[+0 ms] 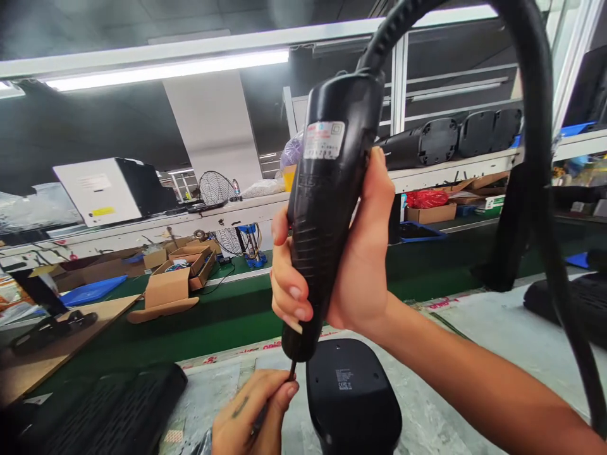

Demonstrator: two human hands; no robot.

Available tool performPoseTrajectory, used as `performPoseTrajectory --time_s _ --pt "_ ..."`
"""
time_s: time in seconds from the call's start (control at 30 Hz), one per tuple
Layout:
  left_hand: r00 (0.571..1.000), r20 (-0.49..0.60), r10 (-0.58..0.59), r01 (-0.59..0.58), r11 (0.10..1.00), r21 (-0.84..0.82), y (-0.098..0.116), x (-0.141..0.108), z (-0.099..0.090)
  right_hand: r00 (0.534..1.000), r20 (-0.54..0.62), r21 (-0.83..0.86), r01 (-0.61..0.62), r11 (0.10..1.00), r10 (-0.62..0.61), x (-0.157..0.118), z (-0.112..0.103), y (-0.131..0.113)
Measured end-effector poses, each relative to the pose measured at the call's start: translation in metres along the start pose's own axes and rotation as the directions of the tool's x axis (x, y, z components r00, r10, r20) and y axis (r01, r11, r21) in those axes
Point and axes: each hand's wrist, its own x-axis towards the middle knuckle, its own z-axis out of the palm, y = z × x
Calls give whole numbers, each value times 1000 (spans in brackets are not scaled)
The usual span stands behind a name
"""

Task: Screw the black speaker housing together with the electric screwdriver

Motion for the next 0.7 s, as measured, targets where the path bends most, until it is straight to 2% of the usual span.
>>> performPoseTrajectory --time_s 0.17,0.33,0.43,0.57,0.7 --pt "997 56 55 -59 996 63 2 9 -5 1000 -3 33 -1 999 1 0 -10 -3" --pt "989 91 120 -129 987 100 1 13 -1 995 96 73 -22 997 15 6 -17 1" --pt "990 51 133 -138 986 98 -2 10 3 998 36 26 -46 999 45 8 -17 6" --pt "997 54 53 -54 998 17 -4 6 6 994 -30 15 -104 994 104 9 -13 7" --pt "992 -21 -121 120 991 -50 -6 5 3 977 -127 27 -171 985 173 8 -9 2"
